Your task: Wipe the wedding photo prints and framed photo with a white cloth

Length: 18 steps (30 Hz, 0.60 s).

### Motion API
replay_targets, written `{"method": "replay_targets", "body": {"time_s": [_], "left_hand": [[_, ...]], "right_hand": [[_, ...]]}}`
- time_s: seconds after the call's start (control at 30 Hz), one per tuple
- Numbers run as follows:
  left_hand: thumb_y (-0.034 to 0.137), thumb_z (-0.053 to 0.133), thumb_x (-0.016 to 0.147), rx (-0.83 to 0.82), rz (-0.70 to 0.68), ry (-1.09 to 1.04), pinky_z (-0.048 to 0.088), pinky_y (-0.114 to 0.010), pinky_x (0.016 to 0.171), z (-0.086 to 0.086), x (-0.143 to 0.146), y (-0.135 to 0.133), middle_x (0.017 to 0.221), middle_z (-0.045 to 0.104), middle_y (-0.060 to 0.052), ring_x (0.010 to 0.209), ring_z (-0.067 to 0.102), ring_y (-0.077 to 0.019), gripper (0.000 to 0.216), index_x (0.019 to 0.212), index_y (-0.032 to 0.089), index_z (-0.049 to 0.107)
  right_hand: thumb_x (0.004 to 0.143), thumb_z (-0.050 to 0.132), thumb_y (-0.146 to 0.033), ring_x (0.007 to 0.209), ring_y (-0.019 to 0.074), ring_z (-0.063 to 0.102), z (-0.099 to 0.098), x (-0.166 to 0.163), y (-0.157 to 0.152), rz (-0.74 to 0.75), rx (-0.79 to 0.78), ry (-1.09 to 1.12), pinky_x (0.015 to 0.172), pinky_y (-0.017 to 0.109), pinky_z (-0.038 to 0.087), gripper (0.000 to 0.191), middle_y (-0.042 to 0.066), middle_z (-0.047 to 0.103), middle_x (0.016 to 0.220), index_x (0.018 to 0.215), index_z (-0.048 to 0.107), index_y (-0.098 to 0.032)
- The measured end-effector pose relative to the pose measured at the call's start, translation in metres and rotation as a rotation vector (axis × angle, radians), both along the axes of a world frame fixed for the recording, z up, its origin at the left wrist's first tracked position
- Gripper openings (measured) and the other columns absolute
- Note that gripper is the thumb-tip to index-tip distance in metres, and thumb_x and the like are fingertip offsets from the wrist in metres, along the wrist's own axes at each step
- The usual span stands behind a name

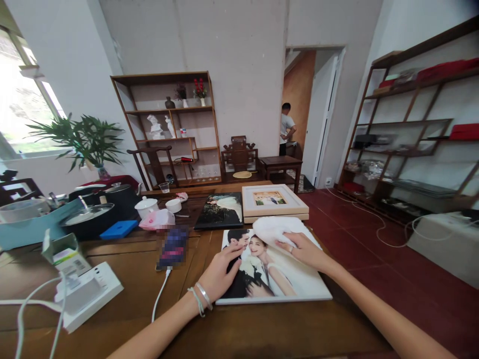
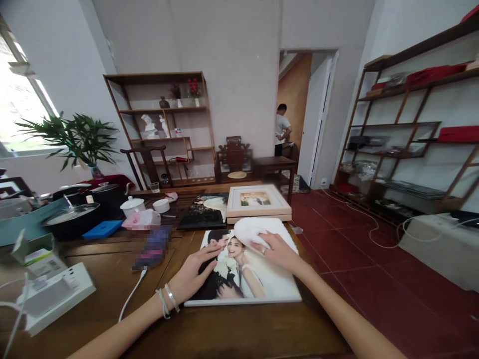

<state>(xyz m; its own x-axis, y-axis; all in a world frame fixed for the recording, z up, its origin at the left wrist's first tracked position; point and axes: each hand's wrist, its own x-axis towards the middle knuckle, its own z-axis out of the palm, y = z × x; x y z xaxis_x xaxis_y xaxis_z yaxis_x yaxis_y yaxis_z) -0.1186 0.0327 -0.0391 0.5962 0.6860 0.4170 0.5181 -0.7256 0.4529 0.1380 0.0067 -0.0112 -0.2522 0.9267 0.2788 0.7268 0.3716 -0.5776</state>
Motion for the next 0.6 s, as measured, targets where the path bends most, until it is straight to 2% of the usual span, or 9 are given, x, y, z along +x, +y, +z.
{"method": "replay_targets", "body": {"time_s": [0.1,0.17,0.27,0.33,0.5,0.6], "left_hand": [[0.02,0.045,0.084,0.012,0.004,0.003,0.036,-0.04,0.1,0.001,0.0,-0.001,0.121,0.056,-0.005,0.117,0.047,-0.0203,0.03,0.111,0.022,0.058],[0.02,0.045,0.084,0.016,0.006,0.006,0.036,-0.041,0.1,0.0,0.0,-0.001,0.121,0.056,-0.005,0.117,0.046,-0.0205,0.03,0.111,0.021,0.058],[0.02,0.044,0.085,0.021,0.004,0.004,0.035,-0.04,0.101,-0.001,0.0,-0.002,0.122,0.055,-0.005,0.118,0.045,-0.0202,0.031,0.113,0.021,0.057],[0.019,0.043,0.085,0.028,-0.002,0.0,0.034,-0.04,0.101,-0.003,0.0,-0.001,0.123,0.054,-0.005,0.119,0.044,-0.0198,0.032,0.114,0.021,0.056],[0.018,0.042,0.085,0.036,-0.019,0.01,0.034,-0.039,0.102,-0.004,0.0,0.0,0.123,0.054,-0.006,0.119,0.044,-0.0193,0.033,0.115,0.019,0.054],[0.018,0.042,0.085,0.045,-0.023,0.014,0.034,-0.039,0.101,-0.003,0.001,0.0,0.122,0.055,-0.006,0.118,0.046,-0.0189,0.032,0.114,0.019,0.055]], "right_hand": [[0.084,0.04,-0.042,0.114,0.0296,0.043,-0.01,0.013,-0.01,-0.047,0.0,-0.061,0.09,0.043,0.036,0.032,0.008,0.062,0.106,0.085,0.063,-0.019],[0.082,0.043,-0.037,0.122,0.029,0.034,-0.017,0.014,-0.024,-0.055,0.041,-0.156,0.096,0.045,0.031,0.026,0.009,0.054,0.121,0.086,0.062,-0.019],[0.079,0.044,-0.023,0.128,0.0248,0.025,-0.027,0.007,-0.055,0.007,0.146,-0.292,0.104,0.047,0.02,0.016,0.007,0.038,0.135,0.082,0.06,-0.019],[0.076,0.044,-0.017,0.129,0.023,0.021,-0.03,-0.001,-0.079,0.047,0.177,-0.327,0.106,0.048,0.016,0.016,0.004,0.034,0.137,0.079,0.059,-0.021],[0.069,0.047,-0.012,0.128,0.0238,0.023,-0.019,-0.018,-0.116,0.267,0.123,-0.326,0.105,0.049,0.019,0.017,0.003,0.039,0.134,0.074,0.06,-0.022],[0.07,0.049,-0.013,0.128,0.0232,0.024,-0.008,-0.019,-0.114,0.266,0.026,-0.274,0.105,0.047,0.02,0.016,0.002,0.038,0.135,0.078,0.06,-0.022]]}}
